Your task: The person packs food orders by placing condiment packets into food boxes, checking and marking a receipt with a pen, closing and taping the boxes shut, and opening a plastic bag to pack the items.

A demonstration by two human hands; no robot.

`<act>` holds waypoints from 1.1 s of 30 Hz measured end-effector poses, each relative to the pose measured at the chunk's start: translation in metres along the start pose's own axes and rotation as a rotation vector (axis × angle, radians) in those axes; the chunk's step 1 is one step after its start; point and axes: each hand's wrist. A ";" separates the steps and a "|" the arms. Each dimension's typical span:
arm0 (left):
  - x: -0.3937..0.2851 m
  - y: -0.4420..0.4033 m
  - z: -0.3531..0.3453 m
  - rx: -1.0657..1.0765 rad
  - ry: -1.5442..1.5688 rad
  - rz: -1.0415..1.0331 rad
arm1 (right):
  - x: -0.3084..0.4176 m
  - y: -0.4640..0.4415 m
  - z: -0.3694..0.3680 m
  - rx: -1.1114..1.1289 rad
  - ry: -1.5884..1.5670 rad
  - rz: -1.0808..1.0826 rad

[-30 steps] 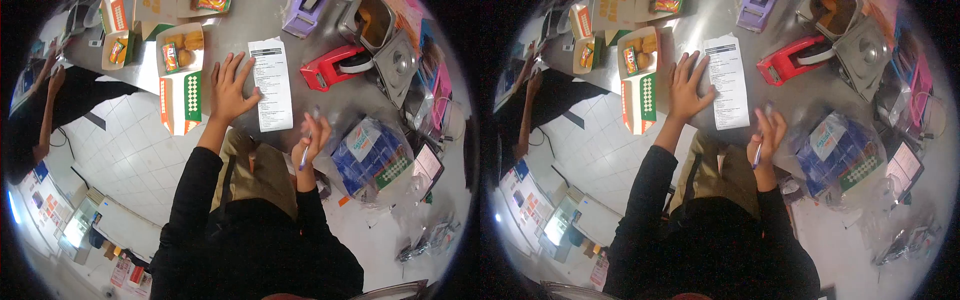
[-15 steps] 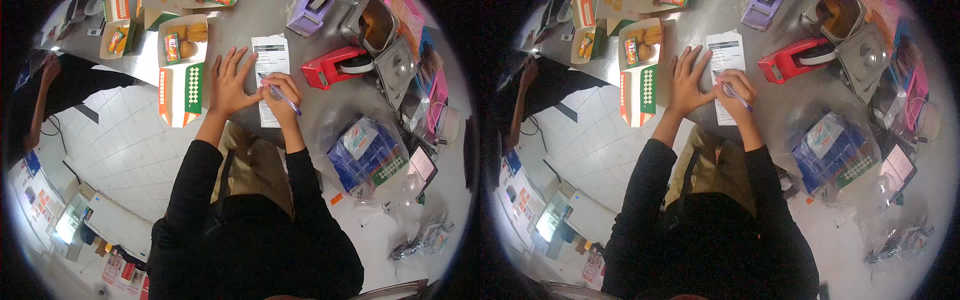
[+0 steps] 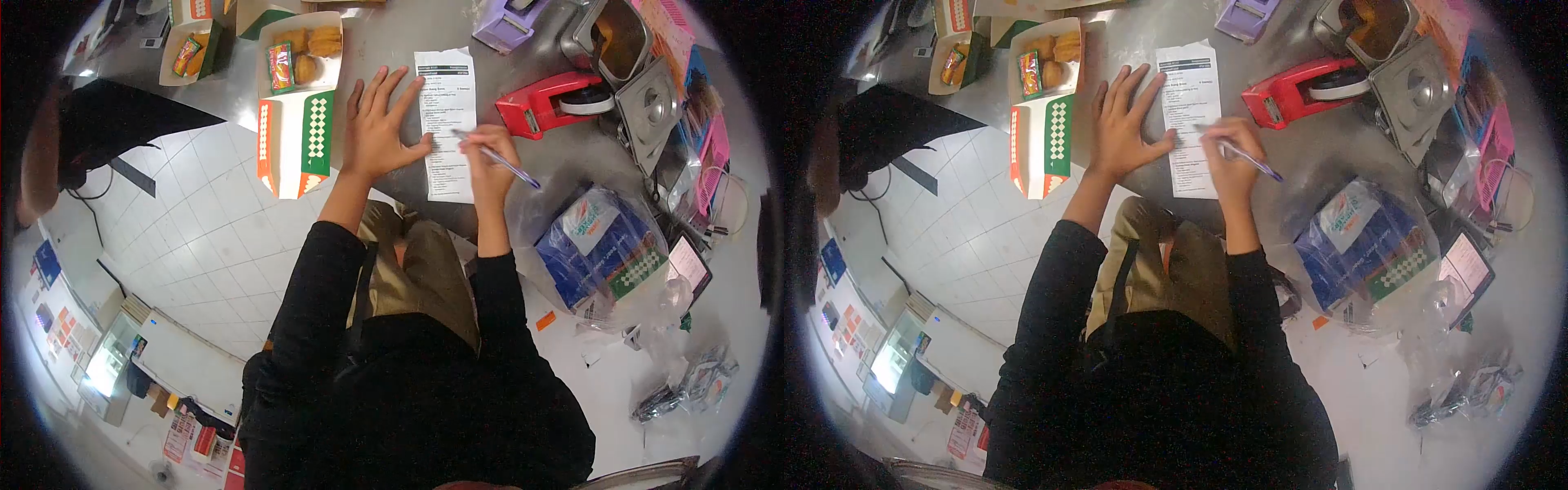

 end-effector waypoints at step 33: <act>0.001 0.002 -0.003 -0.064 -0.044 0.015 | 0.009 0.034 -0.012 0.023 0.368 0.285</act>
Point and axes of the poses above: each hand's wrist, its own y-axis away from the middle knuckle, its own z-axis out of the back of the hand, x = y × z, and after that the axes turned 10 degrees about z, right-handed
